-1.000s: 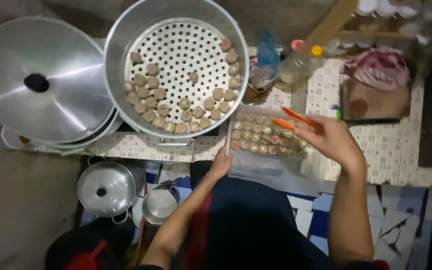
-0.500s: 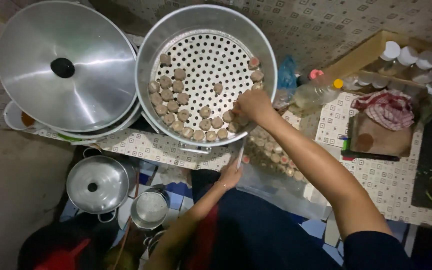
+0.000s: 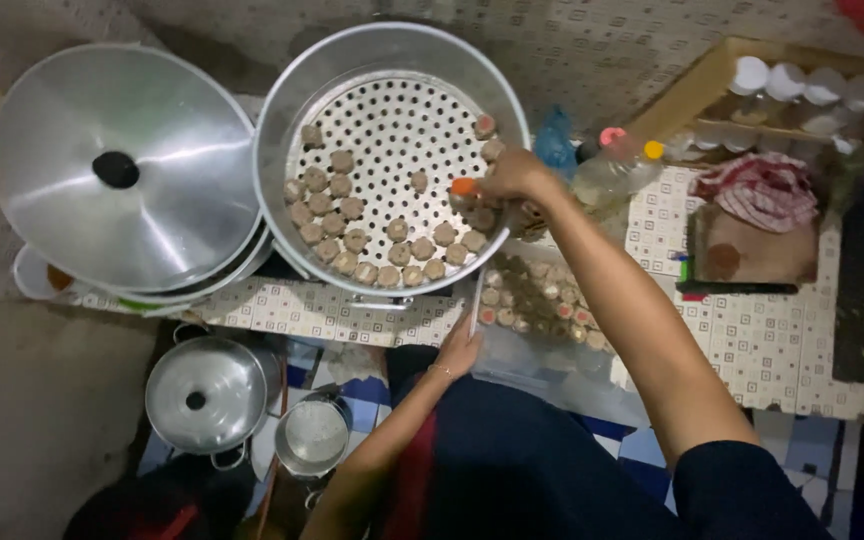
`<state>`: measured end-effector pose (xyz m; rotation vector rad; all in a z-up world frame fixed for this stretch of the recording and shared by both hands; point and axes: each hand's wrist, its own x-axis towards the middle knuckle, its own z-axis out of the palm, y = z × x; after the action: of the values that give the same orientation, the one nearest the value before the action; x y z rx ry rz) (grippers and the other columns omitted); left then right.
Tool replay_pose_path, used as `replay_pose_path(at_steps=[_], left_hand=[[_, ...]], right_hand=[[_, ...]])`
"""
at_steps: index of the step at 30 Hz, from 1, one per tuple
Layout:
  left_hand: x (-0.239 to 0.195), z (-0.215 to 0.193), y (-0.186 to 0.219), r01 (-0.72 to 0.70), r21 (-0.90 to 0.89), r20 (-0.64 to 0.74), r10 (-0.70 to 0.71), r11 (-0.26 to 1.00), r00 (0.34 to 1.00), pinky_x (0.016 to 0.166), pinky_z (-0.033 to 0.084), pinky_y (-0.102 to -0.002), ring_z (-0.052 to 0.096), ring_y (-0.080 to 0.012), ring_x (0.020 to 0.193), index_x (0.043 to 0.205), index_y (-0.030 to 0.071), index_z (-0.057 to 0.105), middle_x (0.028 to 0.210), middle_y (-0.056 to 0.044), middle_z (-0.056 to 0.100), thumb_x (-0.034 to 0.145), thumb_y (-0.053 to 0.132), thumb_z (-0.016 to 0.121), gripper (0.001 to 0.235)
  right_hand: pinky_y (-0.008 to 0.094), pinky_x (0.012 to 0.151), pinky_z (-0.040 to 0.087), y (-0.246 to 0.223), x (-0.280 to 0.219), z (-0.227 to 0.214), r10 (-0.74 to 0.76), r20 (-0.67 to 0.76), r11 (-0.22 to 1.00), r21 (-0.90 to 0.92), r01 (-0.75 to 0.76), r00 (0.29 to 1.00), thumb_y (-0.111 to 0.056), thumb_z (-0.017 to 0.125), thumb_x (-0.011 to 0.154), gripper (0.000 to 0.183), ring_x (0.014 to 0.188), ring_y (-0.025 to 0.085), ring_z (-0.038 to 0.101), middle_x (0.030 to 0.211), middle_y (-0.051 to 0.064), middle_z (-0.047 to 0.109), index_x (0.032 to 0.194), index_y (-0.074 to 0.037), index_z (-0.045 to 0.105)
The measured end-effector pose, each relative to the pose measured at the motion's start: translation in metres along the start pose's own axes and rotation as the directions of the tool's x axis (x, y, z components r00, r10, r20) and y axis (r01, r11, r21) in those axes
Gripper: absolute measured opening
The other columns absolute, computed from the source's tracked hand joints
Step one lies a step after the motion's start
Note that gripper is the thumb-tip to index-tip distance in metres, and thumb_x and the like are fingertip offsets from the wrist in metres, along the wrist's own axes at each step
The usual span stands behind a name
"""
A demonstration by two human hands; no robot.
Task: A person uses orange tongs to transfer small, round food items from a rectangular plastic tray into a large metal steamer basket, arranging them neatly.
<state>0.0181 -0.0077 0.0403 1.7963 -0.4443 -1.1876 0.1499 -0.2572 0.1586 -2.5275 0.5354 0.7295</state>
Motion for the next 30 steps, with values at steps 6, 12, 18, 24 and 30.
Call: replay_pose_path(at_steps=[6, 12, 18, 24, 30], left_hand=[[0.0, -0.008, 0.011, 0.046, 0.019, 0.081, -0.048, 0.999, 0.996, 0.127, 0.013, -0.044, 0.017, -0.032, 0.153, 0.159, 0.001, 0.02, 0.164, -0.023, 0.02, 0.103, 0.018, 0.036, 0.061], [-0.003, -0.012, 0.02, 0.089, -0.025, 0.06, -0.088, 0.996, 0.994, 0.125, 0.019, -0.05, 0.023, -0.0372, 0.15, 0.158, -0.001, 0.021, 0.16, -0.028, 0.027, 0.099, 0.019, 0.038, 0.065], [0.043, 0.009, -0.104, -0.007, 0.007, -0.082, 0.008, 1.0, 0.997, 0.115, 0.03, -0.035, 0.043, -0.0288, 0.142, 0.154, 0.011, 0.037, 0.153, -0.016, 0.046, 0.092, 0.022, 0.041, 0.064], [0.005, -0.001, -0.026, 0.051, 0.063, -0.045, -0.048, 0.997, 0.998, 0.121, 0.03, -0.047, 0.036, -0.0392, 0.144, 0.154, -0.004, 0.031, 0.155, -0.031, 0.035, 0.096, 0.018, 0.045, 0.064], [0.012, -0.003, -0.041, 0.05, 0.068, -0.079, -0.044, 0.996, 0.996, 0.116, 0.036, -0.049, 0.046, -0.0407, 0.137, 0.154, -0.002, 0.035, 0.149, -0.029, 0.044, 0.098, 0.02, 0.044, 0.061]], right_hand=[[0.051, 0.088, 0.052, 0.002, -0.137, -0.069, -0.044, -0.192, 0.943, 0.317, 0.104, 0.98, -0.046, 0.062, 0.093, 0.04, 0.1, 0.045, 0.068, 0.103, 0.022, 0.074, 0.116, -0.016, 0.076], [0.047, 0.073, 0.053, 0.084, -0.25, -0.04, 0.057, -0.203, 0.919, 0.393, 0.028, 0.978, -0.02, 0.07, 0.085, 0.042, 0.083, 0.041, 0.07, 0.096, 0.034, 0.072, 0.123, -0.002, 0.072], [0.034, 0.085, 0.051, 0.207, -0.265, 0.065, 0.335, 0.065, 0.898, 0.281, -0.339, 0.94, -0.032, 0.071, 0.086, 0.055, 0.102, 0.025, 0.072, 0.115, 0.012, 0.077, 0.137, -0.013, 0.064], [0.045, 0.085, 0.06, 0.264, -0.255, 0.143, 0.352, 0.004, 0.936, -0.008, -0.352, 0.936, -0.042, 0.071, 0.086, 0.048, 0.096, 0.035, 0.075, 0.098, 0.016, 0.079, 0.128, -0.019, 0.073], [0.049, 0.075, 0.062, 0.25, -0.252, 0.16, 0.324, -0.108, 0.939, -0.088, -0.334, 0.94, -0.031, 0.073, 0.085, 0.041, 0.086, 0.039, 0.076, 0.093, 0.022, 0.075, 0.116, -0.006, 0.076]])
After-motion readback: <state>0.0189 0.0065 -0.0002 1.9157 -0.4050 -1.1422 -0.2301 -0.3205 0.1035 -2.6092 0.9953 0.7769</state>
